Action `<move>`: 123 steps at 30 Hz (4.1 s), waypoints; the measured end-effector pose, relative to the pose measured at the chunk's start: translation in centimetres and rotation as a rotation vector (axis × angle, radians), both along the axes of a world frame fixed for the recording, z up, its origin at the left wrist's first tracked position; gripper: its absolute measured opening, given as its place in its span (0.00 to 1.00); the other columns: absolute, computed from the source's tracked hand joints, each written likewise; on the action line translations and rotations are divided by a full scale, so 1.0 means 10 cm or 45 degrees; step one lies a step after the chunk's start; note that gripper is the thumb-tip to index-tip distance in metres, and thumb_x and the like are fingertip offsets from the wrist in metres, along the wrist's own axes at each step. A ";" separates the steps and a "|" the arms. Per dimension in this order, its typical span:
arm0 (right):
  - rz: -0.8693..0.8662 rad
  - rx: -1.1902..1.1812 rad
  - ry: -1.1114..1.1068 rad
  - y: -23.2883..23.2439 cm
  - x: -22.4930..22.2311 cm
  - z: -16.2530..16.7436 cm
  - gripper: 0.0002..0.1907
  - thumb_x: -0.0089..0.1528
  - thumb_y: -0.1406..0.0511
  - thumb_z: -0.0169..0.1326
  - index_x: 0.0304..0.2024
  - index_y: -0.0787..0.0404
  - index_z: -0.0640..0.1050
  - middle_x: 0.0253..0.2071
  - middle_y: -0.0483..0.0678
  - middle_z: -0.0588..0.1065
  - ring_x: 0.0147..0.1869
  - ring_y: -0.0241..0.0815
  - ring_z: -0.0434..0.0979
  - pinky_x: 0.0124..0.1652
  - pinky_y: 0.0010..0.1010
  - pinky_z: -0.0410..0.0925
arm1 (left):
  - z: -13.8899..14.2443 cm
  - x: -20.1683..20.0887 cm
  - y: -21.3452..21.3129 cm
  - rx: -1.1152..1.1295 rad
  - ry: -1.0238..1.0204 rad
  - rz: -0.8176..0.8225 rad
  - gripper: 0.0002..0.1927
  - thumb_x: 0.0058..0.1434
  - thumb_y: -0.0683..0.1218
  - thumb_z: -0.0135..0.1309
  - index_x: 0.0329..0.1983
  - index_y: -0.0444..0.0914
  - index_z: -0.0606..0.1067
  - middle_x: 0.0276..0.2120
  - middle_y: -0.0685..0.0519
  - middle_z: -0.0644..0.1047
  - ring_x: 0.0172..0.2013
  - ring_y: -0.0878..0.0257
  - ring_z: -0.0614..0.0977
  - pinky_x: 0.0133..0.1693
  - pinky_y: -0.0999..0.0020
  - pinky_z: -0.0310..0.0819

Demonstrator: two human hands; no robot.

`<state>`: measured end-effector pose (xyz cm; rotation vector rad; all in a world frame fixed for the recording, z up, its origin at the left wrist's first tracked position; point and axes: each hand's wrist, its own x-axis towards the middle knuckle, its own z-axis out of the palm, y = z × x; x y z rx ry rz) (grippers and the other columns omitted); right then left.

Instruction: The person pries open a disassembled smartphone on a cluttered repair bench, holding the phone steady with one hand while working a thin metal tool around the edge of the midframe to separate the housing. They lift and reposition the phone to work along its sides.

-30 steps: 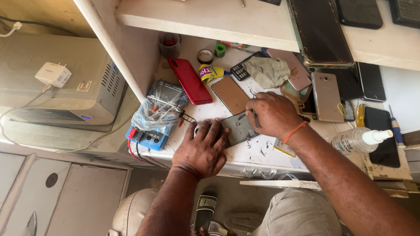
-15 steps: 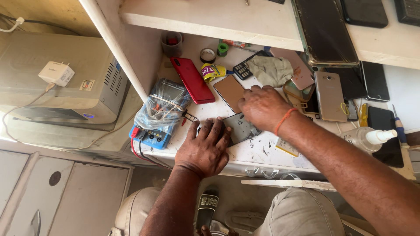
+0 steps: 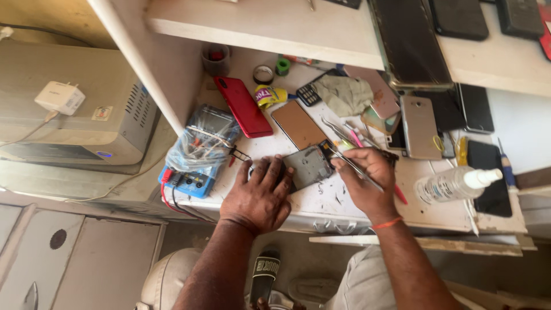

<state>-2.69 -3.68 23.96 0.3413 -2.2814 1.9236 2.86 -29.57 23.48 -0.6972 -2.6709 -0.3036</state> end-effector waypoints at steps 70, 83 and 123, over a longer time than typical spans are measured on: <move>-0.259 0.011 -0.139 -0.52 -0.38 0.20 0.10 0.65 0.70 0.59 0.48 0.67 0.80 0.38 0.51 0.83 0.38 0.33 0.84 0.34 0.23 0.75 | 0.38 -0.31 -0.43 -0.080 -0.049 -0.078 0.32 0.58 0.56 0.49 0.64 0.39 0.70 0.66 0.40 0.67 0.63 0.44 0.68 0.63 0.39 0.56; -0.200 -0.044 0.069 -0.48 -0.39 0.08 0.07 0.66 0.71 0.58 0.46 0.69 0.79 0.40 0.52 0.83 0.39 0.33 0.83 0.35 0.22 0.75 | 0.30 -0.33 -0.40 -0.060 -0.048 -0.083 0.31 0.59 0.56 0.48 0.65 0.41 0.70 0.66 0.40 0.66 0.63 0.43 0.68 0.62 0.37 0.56; -0.272 -0.137 -0.381 -0.53 -0.66 0.38 0.05 0.64 0.71 0.59 0.41 0.66 0.80 0.34 0.49 0.81 0.32 0.30 0.77 0.29 0.22 0.72 | 0.39 -0.45 -0.47 -0.071 -0.046 -0.096 0.32 0.59 0.57 0.49 0.65 0.41 0.69 0.67 0.41 0.66 0.63 0.44 0.68 0.64 0.39 0.55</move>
